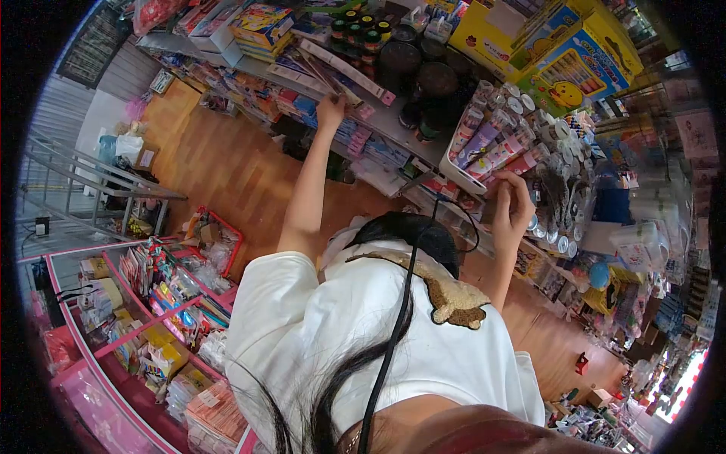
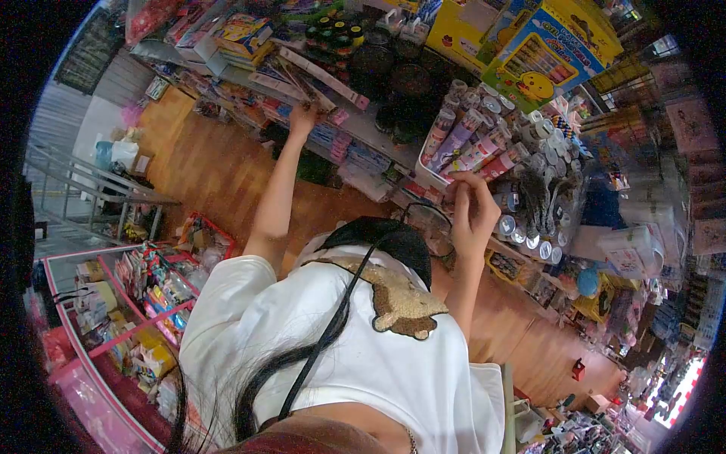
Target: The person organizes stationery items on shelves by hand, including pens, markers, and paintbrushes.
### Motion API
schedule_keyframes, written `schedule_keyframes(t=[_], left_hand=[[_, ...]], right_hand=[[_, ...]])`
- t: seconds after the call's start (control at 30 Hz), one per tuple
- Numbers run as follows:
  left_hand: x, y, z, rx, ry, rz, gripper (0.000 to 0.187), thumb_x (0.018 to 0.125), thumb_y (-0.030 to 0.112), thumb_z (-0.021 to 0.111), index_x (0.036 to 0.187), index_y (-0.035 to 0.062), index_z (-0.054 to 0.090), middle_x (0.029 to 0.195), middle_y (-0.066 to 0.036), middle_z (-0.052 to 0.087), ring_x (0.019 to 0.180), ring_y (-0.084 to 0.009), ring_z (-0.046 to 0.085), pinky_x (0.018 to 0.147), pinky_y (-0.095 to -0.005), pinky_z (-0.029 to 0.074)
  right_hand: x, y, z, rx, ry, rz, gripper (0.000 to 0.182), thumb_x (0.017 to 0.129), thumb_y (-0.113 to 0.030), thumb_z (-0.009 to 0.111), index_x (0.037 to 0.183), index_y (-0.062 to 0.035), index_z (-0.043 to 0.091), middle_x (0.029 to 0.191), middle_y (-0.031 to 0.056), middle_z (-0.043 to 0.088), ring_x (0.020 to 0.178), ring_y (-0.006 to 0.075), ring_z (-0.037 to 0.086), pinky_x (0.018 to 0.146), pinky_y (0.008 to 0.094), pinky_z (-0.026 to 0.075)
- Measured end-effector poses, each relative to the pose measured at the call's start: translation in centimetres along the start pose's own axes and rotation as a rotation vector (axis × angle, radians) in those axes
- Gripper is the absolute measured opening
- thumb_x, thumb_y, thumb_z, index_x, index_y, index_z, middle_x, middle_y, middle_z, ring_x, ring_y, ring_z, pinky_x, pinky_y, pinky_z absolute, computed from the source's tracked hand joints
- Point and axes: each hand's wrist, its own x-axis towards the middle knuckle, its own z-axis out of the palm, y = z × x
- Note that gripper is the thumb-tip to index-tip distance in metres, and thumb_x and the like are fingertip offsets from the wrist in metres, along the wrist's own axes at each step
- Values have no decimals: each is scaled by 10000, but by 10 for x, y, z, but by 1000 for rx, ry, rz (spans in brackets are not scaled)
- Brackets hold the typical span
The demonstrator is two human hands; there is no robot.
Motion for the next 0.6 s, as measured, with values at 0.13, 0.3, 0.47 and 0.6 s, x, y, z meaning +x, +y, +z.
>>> schedule_keyframes(t=[0.13,0.3,0.47,0.6], left_hand=[[-28,26,-15,-279,58,9,168,845,147,589,789,0,531,662,-43,553,600,-124,536,546,-266,444],[-89,55,-55,-483,-58,126,163,870,109,558,750,15,500,634,34,474,599,-41,431,522,-212,373],[-131,92,-105,-503,-285,244,171,875,112,555,739,28,495,640,45,478,586,-25,420,526,-193,348],[-151,128,-128,-715,-560,262,222,881,190,540,780,3,478,789,-163,616,711,-255,647,648,-390,551]], right_hand=[[-4,2,1,2,-16,-10,149,907,-28,428,942,16,566,698,28,550,622,64,484,555,204,376],[-5,-4,2,21,-21,12,146,903,-29,429,935,17,564,677,25,545,608,64,482,545,198,373],[13,-15,11,12,-111,-96,156,841,31,464,923,3,594,688,63,575,628,101,544,578,222,418],[37,-56,14,-116,-204,-333,179,788,41,514,920,-30,613,746,82,598,661,151,581,615,254,445]])
